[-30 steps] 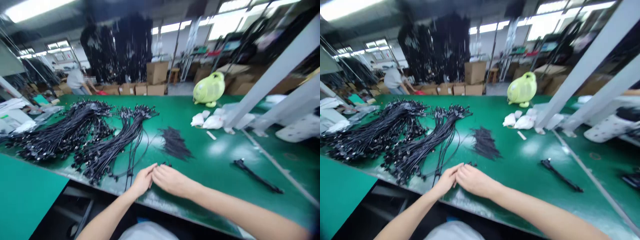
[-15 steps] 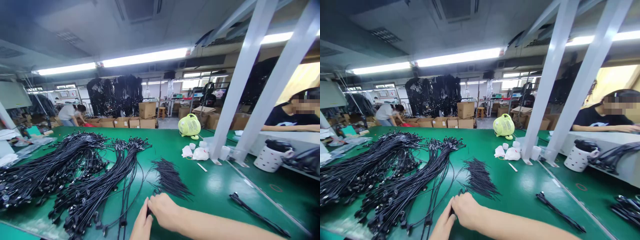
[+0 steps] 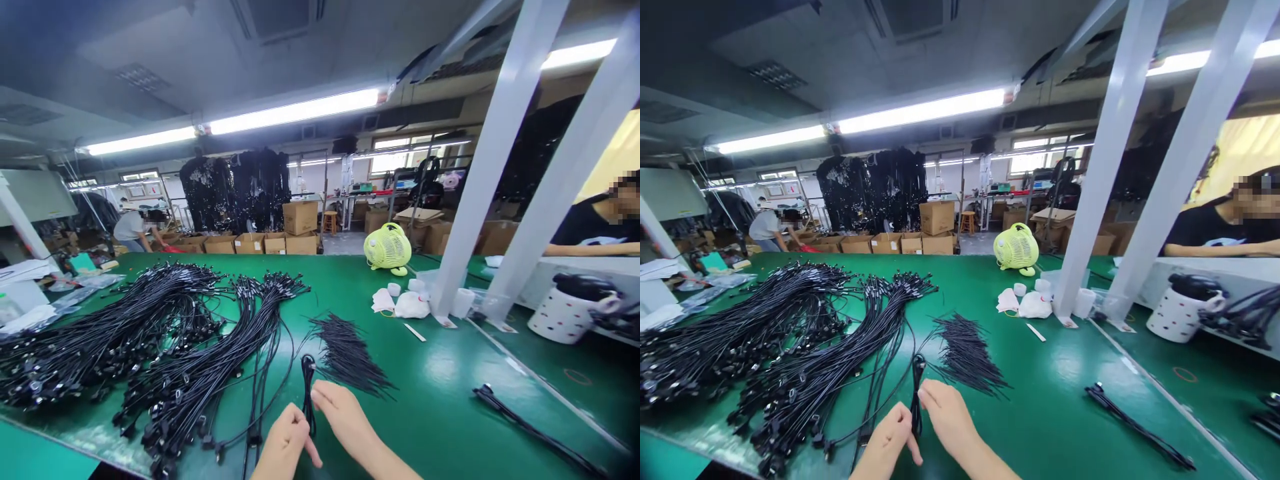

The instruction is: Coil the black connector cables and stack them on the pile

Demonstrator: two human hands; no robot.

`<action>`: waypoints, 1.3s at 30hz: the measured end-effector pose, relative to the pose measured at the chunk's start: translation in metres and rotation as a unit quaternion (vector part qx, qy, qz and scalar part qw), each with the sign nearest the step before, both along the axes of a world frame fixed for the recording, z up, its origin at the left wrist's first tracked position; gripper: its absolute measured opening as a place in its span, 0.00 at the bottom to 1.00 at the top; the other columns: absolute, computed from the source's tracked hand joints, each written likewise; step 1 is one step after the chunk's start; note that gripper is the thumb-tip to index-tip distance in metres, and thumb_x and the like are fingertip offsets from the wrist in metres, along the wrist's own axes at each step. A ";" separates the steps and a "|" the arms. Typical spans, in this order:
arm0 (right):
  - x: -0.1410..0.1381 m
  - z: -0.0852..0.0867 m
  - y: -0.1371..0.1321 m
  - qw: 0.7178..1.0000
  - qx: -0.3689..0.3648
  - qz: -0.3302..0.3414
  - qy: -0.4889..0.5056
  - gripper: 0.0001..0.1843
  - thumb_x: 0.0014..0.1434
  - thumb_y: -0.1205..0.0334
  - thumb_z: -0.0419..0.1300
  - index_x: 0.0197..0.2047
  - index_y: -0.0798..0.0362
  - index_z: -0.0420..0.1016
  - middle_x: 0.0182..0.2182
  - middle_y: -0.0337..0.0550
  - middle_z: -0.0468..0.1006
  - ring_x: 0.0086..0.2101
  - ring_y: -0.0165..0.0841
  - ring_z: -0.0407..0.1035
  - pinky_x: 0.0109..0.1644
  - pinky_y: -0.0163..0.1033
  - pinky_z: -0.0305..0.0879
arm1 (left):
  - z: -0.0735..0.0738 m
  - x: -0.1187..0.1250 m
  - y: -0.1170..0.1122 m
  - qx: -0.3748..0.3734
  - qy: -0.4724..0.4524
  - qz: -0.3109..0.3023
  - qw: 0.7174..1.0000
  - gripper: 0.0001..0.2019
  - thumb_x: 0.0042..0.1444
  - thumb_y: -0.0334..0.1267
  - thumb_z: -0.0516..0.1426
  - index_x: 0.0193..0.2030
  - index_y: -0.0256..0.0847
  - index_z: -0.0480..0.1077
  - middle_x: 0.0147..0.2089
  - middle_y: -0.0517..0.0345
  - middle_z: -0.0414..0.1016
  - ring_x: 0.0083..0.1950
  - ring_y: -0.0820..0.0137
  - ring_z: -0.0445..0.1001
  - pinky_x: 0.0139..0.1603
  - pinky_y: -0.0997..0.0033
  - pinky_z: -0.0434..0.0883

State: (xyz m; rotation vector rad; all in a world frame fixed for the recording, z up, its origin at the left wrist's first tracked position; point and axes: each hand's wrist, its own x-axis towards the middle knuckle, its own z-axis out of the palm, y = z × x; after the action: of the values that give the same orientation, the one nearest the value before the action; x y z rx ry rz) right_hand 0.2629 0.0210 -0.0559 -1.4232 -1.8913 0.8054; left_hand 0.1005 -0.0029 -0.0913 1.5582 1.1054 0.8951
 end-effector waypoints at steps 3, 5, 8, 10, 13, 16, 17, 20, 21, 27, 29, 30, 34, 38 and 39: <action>-0.011 0.003 -0.017 0.996 -0.001 0.059 0.070 0.21 0.63 0.50 0.44 0.24 0.54 0.62 0.25 0.41 0.69 0.30 0.31 0.62 0.37 0.35 0.55 | -0.005 0.005 0.002 -0.086 -0.065 0.051 0.993 0.38 0.56 0.72 0.38 0.25 0.38 0.69 0.24 0.53 0.71 0.32 0.66 0.66 0.43 0.63 0.64; -0.020 -0.005 -0.027 0.988 -0.030 0.115 0.103 0.22 0.61 0.48 0.46 0.23 0.54 0.61 0.24 0.41 0.68 0.30 0.31 0.61 0.38 0.35 0.56 | 0.002 0.000 0.004 -0.148 -0.150 0.051 0.976 0.41 0.53 0.74 0.37 0.31 0.36 0.73 0.28 0.53 0.70 0.33 0.66 0.68 0.41 0.63 0.67; -0.023 -0.021 -0.031 0.973 -0.106 0.154 0.137 0.22 0.56 0.45 0.50 0.21 0.54 0.59 0.22 0.39 0.66 0.28 0.31 0.59 0.38 0.35 0.58 | 0.023 -0.013 0.000 -0.095 -0.157 -0.023 0.983 0.37 0.53 0.71 0.47 0.44 0.36 0.74 0.42 0.48 0.72 0.41 0.64 0.71 0.45 0.62 0.69; -0.018 -0.029 -0.026 0.972 -0.132 0.138 0.135 0.23 0.55 0.43 0.50 0.21 0.54 0.61 0.22 0.40 0.67 0.29 0.31 0.60 0.38 0.36 0.59 | 0.033 -0.018 -0.010 -0.001 -0.101 -0.096 0.990 0.30 0.56 0.65 0.51 0.44 0.38 0.75 0.50 0.46 0.70 0.49 0.61 0.71 0.53 0.59 0.67; -0.009 -0.030 -0.015 0.988 -0.096 0.076 0.092 0.26 0.57 0.39 0.48 0.23 0.53 0.63 0.24 0.42 0.70 0.29 0.33 0.62 0.35 0.36 0.59 | 0.032 -0.015 -0.023 0.074 -0.041 -0.070 0.994 0.22 0.59 0.58 0.53 0.42 0.41 0.76 0.54 0.46 0.69 0.59 0.56 0.65 0.65 0.54 0.59; -0.005 -0.020 -0.014 0.997 -0.025 0.030 0.064 0.26 0.60 0.40 0.46 0.24 0.52 0.64 0.25 0.41 0.70 0.30 0.33 0.62 0.36 0.36 0.58 | 0.019 -0.006 -0.025 0.027 -0.057 0.076 0.995 0.26 0.52 0.48 0.61 0.57 0.43 0.68 0.66 0.45 0.58 0.67 0.55 0.57 0.67 0.54 0.56; -0.005 -0.017 -0.016 0.997 -0.011 0.027 0.068 0.26 0.61 0.40 0.46 0.25 0.52 0.64 0.25 0.41 0.70 0.30 0.33 0.62 0.36 0.36 0.58 | 0.016 -0.004 -0.024 -0.018 -0.084 0.086 0.993 0.31 0.50 0.47 0.62 0.60 0.42 0.64 0.66 0.43 0.57 0.65 0.56 0.60 0.65 0.55 0.60; -0.007 -0.011 -0.022 0.984 -0.072 0.056 0.151 0.27 0.59 0.36 0.51 0.24 0.53 0.61 0.22 0.39 0.64 0.26 0.29 0.57 0.31 0.34 0.55 | 0.012 -0.003 -0.023 -0.111 -0.127 0.000 0.986 0.26 0.56 0.53 0.56 0.54 0.35 0.64 0.46 0.46 0.72 0.38 0.69 0.73 0.40 0.66 0.71; -0.008 -0.012 -0.023 0.968 -0.133 0.075 0.201 0.28 0.57 0.35 0.53 0.24 0.53 0.60 0.20 0.36 0.59 0.22 0.26 0.53 0.27 0.33 0.52 | 0.013 -0.004 -0.024 -0.104 -0.112 -0.020 0.988 0.23 0.58 0.55 0.53 0.48 0.35 0.65 0.36 0.54 0.71 0.28 0.75 0.69 0.32 0.71 0.68; 0.007 -0.017 -0.028 0.889 -0.318 0.144 0.296 0.29 0.53 0.33 0.56 0.24 0.52 0.57 0.18 0.29 0.49 0.17 0.21 0.40 0.20 0.32 0.42 | 0.021 -0.016 -0.029 -0.110 -0.107 -0.051 0.987 0.28 0.60 0.64 0.44 0.36 0.37 0.64 0.22 0.66 0.58 0.20 0.79 0.57 0.21 0.76 0.56; 0.018 -0.013 -0.032 0.968 -0.163 0.079 0.172 0.26 0.59 0.36 0.52 0.29 0.53 0.66 0.21 0.37 0.62 0.20 0.26 0.54 0.24 0.34 0.55 | 0.019 -0.021 -0.028 -0.170 -0.109 -0.056 0.978 0.25 0.59 0.61 0.48 0.41 0.37 0.66 0.25 0.66 0.59 0.21 0.79 0.58 0.20 0.77 0.56; 0.023 -0.010 -0.034 0.994 -0.043 0.032 0.096 0.25 0.61 0.38 0.51 0.35 0.53 0.70 0.27 0.42 0.69 0.25 0.29 0.62 0.30 0.37 0.61 | 0.018 -0.022 -0.027 -0.195 -0.091 -0.050 0.975 0.23 0.59 0.57 0.51 0.43 0.37 0.66 0.26 0.66 0.59 0.21 0.79 0.58 0.20 0.78 0.55; 0.029 -0.011 -0.038 0.920 0.351 0.035 -0.173 0.27 0.66 0.40 0.46 0.51 0.52 0.71 0.45 0.53 0.75 0.45 0.41 0.69 0.47 0.46 0.64 | 0.021 -0.019 -0.028 -0.160 0.046 -0.049 0.985 0.13 0.61 0.44 0.49 0.41 0.37 0.69 0.26 0.66 0.60 0.24 0.78 0.56 0.25 0.76 0.56; 0.025 -0.040 -0.037 0.852 0.427 0.141 -0.266 0.25 0.70 0.46 0.40 0.32 0.53 0.67 0.23 0.41 0.69 0.24 0.32 0.63 0.28 0.38 0.52 | 0.030 -0.011 -0.032 -0.061 0.170 -0.097 0.979 0.10 0.60 0.41 0.51 0.35 0.39 0.69 0.31 0.61 0.68 0.34 0.72 0.64 0.37 0.72 0.61; 0.025 -0.048 -0.038 0.854 0.421 0.149 -0.269 0.25 0.70 0.47 0.40 0.29 0.52 0.64 0.20 0.39 0.67 0.22 0.31 0.60 0.26 0.38 0.47 | 0.031 -0.010 -0.032 -0.054 0.193 -0.111 0.973 0.10 0.60 0.42 0.51 0.35 0.40 0.69 0.32 0.60 0.69 0.35 0.71 0.65 0.38 0.72 0.62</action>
State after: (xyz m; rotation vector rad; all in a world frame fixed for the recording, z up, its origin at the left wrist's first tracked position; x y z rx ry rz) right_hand 0.2875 -0.0174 -0.1041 -0.8240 -2.4588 -0.3782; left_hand 0.0902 -0.0353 -0.0601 1.7680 1.1956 0.3831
